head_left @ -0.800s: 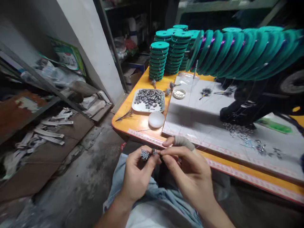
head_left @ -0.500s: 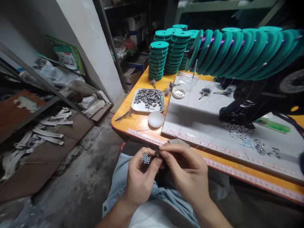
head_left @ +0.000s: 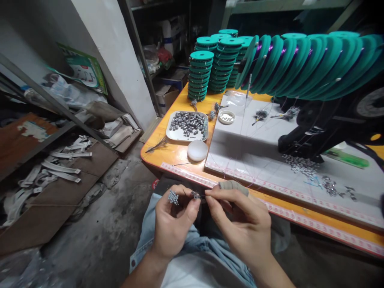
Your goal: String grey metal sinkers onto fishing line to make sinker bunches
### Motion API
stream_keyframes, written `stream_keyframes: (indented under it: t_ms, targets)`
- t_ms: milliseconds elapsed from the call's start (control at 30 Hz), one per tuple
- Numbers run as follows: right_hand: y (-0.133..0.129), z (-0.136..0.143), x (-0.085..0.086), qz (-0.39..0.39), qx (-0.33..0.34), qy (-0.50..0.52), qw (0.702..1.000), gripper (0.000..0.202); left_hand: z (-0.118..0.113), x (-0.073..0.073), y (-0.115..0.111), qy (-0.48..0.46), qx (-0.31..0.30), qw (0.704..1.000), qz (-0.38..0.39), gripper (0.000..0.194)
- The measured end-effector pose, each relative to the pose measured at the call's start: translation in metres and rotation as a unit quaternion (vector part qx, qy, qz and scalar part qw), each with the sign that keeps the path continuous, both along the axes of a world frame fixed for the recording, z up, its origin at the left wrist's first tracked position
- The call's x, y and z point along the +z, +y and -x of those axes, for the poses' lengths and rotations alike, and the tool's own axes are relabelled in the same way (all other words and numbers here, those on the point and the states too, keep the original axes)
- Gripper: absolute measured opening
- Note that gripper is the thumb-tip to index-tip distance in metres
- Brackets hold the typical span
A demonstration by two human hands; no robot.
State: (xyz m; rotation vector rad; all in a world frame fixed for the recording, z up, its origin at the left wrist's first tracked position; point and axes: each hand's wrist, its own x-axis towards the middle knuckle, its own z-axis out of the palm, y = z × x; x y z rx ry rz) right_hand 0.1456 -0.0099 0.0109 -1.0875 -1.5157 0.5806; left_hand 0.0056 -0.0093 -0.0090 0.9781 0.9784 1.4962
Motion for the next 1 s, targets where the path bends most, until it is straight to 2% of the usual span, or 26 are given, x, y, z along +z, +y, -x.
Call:
stream_keyframes:
  t_ms: [167,300,633,1000]
  targets:
    - [-0.001,-0.001,-0.001,0.013,0.002,0.027,1.0,0.021,0.001,0.008,0.003,0.082,0.019,0.996,-0.015,0.013]
    - [-0.001,-0.001,0.001,0.011,0.008,0.023,1.0,0.023,0.002,0.012,0.004,0.114,0.032,0.993,-0.013,0.012]
    - [0.001,0.0,0.002,-0.007,0.001,-0.002,1.0,0.023,0.004,0.005,-0.002,0.106,0.034,0.994,-0.005,0.007]
    - [-0.001,0.0,0.007,-0.035,-0.009,-0.032,0.999,0.02,0.003,0.005,-0.001,0.093,0.033,0.995,0.003,0.008]
